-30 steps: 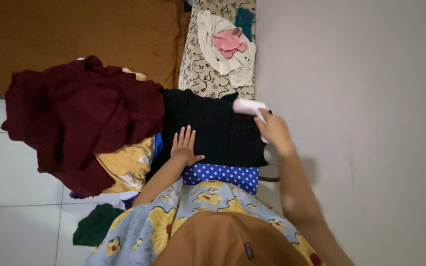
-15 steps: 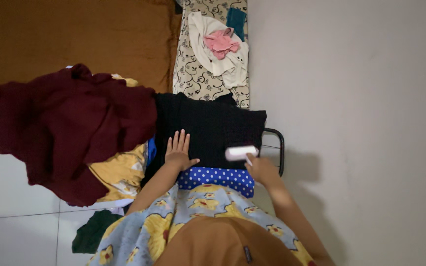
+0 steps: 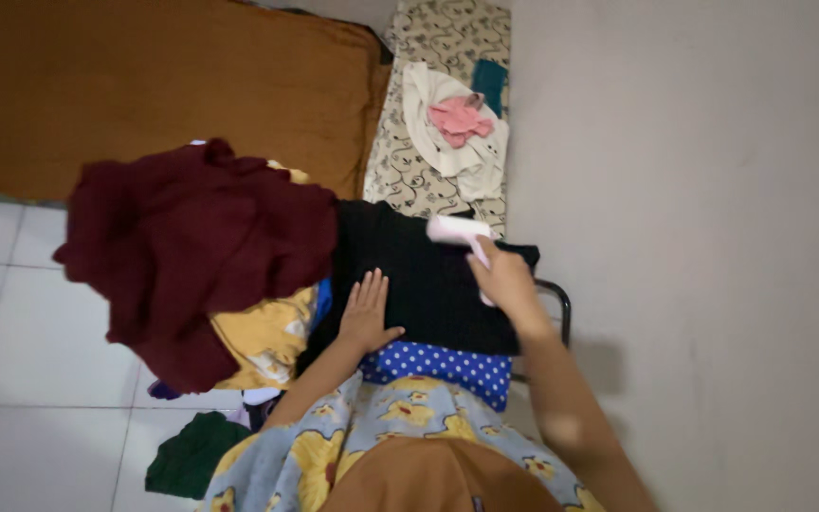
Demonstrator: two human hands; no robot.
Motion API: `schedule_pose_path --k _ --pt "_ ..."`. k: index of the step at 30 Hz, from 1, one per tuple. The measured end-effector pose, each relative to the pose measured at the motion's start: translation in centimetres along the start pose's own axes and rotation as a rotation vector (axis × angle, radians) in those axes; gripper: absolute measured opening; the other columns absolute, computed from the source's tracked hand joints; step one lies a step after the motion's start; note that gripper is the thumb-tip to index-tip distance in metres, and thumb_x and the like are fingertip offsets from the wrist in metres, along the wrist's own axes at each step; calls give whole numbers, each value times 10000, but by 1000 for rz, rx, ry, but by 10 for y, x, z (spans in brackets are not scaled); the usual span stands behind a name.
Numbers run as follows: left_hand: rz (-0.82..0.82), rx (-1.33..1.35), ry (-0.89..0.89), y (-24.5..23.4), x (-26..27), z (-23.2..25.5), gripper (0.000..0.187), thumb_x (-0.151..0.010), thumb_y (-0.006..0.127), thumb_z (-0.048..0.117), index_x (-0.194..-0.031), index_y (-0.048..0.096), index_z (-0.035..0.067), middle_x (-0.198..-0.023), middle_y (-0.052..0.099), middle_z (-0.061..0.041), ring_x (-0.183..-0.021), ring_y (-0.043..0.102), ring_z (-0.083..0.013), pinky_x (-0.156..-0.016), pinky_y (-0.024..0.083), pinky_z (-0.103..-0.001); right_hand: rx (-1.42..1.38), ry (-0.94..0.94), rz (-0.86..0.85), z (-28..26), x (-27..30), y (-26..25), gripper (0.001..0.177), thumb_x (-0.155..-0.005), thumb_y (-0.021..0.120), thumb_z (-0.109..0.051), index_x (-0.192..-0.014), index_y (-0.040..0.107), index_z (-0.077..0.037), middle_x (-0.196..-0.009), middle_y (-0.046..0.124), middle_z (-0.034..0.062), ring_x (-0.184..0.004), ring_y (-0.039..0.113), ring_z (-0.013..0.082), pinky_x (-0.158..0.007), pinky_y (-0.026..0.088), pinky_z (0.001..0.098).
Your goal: The person uses a lint roller to remove lint from a black garment laid on a blue polka-dotted surface. The person repeatedly rolls the lint roller over the fabric, occasionally adjusting the garment's position to cover different areas.
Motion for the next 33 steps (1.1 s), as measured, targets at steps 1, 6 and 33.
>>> schedule_pose_path --k 1,6,33 --pt "36 56 12 1 2 -3 1184 -802 750 544 -1608 70 5 -1703 22 -177 -1583 6 -304 -1269 43 -447 20 -2 -2 -7 -16 15 455 -948 655 -375 -1337 653 -140 -918 721 275 -858 710 458 -796 564 533" --pt "343 483 49 24 1 -27 966 -879 720 349 -1587 193 -45 -1599 338 -251 -1500 315 -377 -1247 231 -439 91 -44 -42 -36 -62 90 467 -954 624 -369 -1366 597 -151 -884 728 231 -813 716 434 -726 572 550" --pt "416 1130 -351 31 -52 -57 420 -1021 471 422 -1152 662 72 -1035 754 -130 -974 703 -274 -899 520 -380 45 -78 -175 -43 -12 26 446 -941 629 -395 -1310 648 -146 -871 749 229 -805 740 387 -750 596 491"
Point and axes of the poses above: each hand's wrist, its own x-axis away from the middle knuckle, its own y-axis out of the palm, z = x × y, the point moved 3 cm from there along -x, towards the middle knuckle
